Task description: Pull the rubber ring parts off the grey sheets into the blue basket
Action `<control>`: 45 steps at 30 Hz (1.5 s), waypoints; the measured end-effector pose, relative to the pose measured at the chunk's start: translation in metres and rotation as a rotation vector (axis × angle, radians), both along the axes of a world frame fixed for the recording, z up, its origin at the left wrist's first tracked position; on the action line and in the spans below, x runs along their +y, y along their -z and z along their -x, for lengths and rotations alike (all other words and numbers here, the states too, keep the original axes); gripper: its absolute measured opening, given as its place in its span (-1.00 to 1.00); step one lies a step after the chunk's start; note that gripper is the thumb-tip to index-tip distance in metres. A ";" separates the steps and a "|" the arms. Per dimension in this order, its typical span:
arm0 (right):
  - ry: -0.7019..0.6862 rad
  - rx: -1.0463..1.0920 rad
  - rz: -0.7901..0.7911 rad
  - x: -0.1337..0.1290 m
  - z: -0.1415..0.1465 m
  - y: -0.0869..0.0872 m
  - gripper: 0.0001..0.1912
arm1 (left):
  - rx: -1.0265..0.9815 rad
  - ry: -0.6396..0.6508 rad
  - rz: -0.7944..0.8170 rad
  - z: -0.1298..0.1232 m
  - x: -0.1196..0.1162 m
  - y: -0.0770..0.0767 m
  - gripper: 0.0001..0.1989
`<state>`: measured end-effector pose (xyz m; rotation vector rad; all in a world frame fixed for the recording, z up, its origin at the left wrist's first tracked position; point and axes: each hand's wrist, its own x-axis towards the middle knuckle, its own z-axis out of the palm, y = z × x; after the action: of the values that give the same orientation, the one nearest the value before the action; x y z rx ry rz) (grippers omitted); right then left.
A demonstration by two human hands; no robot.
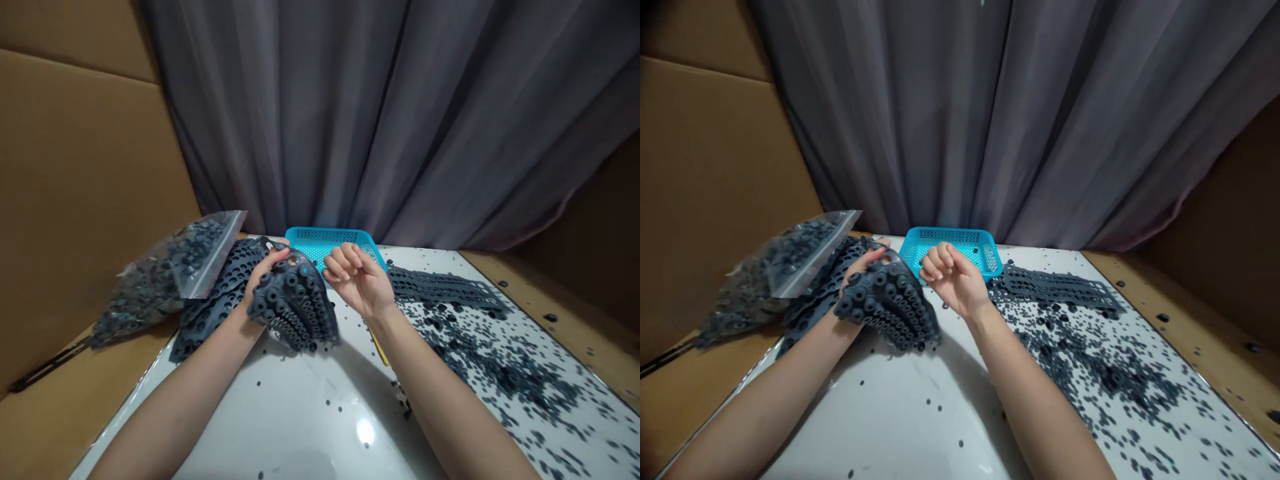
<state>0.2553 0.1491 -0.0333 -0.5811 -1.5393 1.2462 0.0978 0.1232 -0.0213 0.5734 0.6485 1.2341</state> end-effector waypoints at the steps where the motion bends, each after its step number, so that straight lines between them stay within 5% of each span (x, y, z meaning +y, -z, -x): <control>1: 0.053 -0.150 -0.078 0.008 -0.006 -0.001 -0.60 | -0.029 -0.005 -0.011 -0.001 0.000 -0.001 -0.77; 3: 0.139 -0.435 -0.187 0.029 -0.018 0.002 -0.58 | -0.108 0.005 -0.069 -0.003 -0.002 -0.003 -0.76; 7: 0.328 -0.656 -0.180 0.072 -0.040 0.018 -0.70 | -0.156 0.081 -0.159 -0.009 -0.007 -0.002 -0.73; 11: 0.440 -0.757 -0.205 0.062 -0.043 0.017 -0.64 | -0.135 0.134 -0.162 -0.009 -0.010 0.002 -0.72; 14: 0.266 -0.712 -0.286 0.017 -0.034 -0.003 -0.85 | -0.034 0.103 -0.191 -0.009 -0.011 0.005 -0.69; 16: 0.044 -0.686 -0.292 -0.012 -0.026 -0.015 -0.77 | 0.062 0.092 -0.241 -0.009 -0.011 0.007 -0.66; 18: -0.005 -0.692 -0.326 -0.031 -0.021 -0.022 -0.76 | 0.119 0.092 -0.282 -0.010 -0.013 0.009 -0.64; 30: -0.080 -0.717 -0.280 -0.031 -0.023 -0.014 -0.71 | 0.188 0.162 -0.407 -0.011 -0.016 0.015 -0.63; 35: -0.090 -0.525 -0.151 -0.029 -0.027 -0.014 -0.63 | 0.649 -0.025 -0.610 0.002 -0.005 0.010 -0.65; 39: -0.103 -0.442 -0.082 -0.027 -0.032 -0.016 -0.63 | 1.001 -0.129 -0.727 0.013 -0.001 0.001 -0.43; 42: -0.152 -0.498 -0.070 -0.029 -0.034 -0.018 -0.62 | 1.234 -0.084 -1.012 0.013 -0.011 -0.010 -0.30; 45: -0.161 -0.619 -0.110 -0.034 -0.033 -0.019 -0.62 | 1.427 0.080 -1.163 0.007 -0.025 -0.019 -0.55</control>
<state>0.2879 0.1150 -0.0140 -0.8337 -2.1887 1.1455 0.0911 0.0981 -0.0024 2.5304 0.9702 0.8656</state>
